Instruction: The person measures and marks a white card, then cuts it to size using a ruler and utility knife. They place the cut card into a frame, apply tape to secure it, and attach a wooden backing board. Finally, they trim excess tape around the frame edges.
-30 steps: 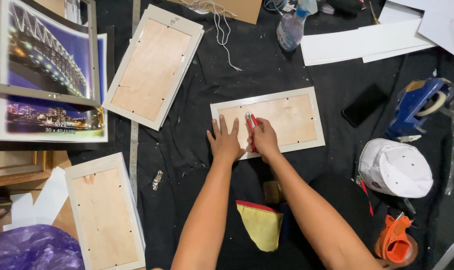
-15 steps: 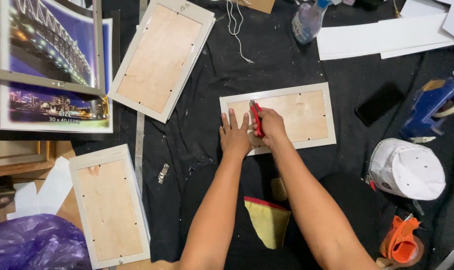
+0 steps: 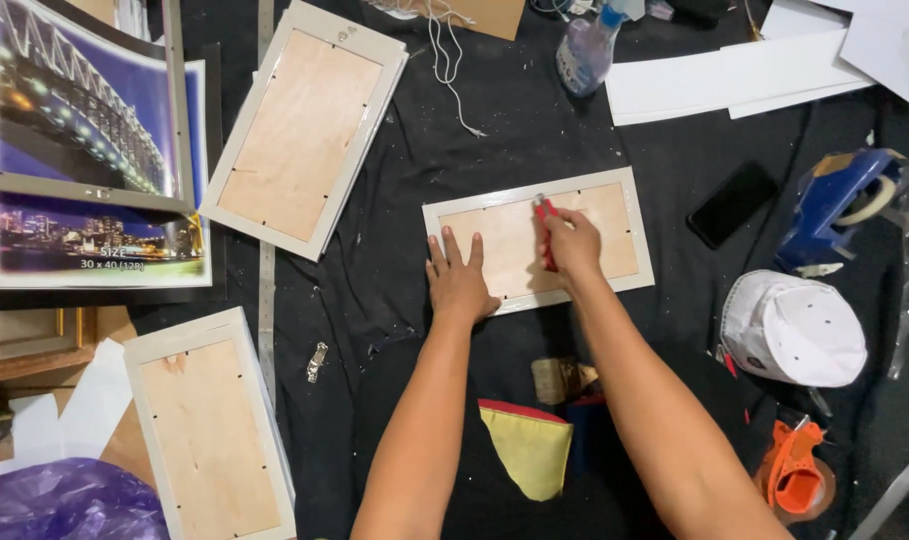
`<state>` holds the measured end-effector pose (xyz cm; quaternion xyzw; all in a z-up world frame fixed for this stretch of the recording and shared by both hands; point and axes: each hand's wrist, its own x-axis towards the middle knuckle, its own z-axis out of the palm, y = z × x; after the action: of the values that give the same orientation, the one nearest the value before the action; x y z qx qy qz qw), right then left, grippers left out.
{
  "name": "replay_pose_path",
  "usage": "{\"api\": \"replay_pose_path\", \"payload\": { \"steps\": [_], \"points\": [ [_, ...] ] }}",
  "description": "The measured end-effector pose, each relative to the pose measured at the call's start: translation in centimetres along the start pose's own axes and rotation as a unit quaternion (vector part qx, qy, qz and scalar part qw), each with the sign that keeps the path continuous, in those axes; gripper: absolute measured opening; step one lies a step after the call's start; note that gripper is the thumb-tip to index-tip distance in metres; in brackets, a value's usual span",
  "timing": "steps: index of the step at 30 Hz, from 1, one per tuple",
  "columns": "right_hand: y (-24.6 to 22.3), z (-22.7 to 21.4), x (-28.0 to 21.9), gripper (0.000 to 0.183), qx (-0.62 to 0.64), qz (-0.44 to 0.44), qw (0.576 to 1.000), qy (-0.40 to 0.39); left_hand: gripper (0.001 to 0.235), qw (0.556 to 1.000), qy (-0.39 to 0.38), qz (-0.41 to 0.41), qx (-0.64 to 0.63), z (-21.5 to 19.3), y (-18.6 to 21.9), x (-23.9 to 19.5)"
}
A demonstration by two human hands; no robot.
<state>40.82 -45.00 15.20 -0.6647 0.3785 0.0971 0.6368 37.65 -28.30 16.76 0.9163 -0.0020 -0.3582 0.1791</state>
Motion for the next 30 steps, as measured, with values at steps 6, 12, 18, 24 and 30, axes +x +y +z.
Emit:
{"api": "replay_pose_path", "payload": {
  "steps": [6,12,18,24,30],
  "points": [
    [0.1,-5.3,0.7,0.037,-0.12,-0.126,0.978,0.115,0.113,1.0,0.009,0.01,-0.007,-0.2,0.1,-0.1],
    [0.5,-5.5,2.0,0.038,-0.119,-0.135,0.978,0.106,0.113,1.0,0.019,0.01,-0.01,0.0,0.1,-0.1],
    [-2.1,-7.0,4.3,0.038,0.067,0.065,0.995,0.016,0.114,1.0,0.016,0.005,-0.021,0.5,-0.1,0.2],
    [-4.9,-7.4,4.5,0.02,0.139,0.183,0.973,-0.035,0.116,1.0,0.023,0.002,-0.019,0.9,0.0,0.7],
    [1.0,-12.0,7.6,0.049,-0.128,-0.052,0.989,0.056,0.11,0.999,0.041,-0.007,-0.019,-0.4,0.4,-0.5]
  ]
}}
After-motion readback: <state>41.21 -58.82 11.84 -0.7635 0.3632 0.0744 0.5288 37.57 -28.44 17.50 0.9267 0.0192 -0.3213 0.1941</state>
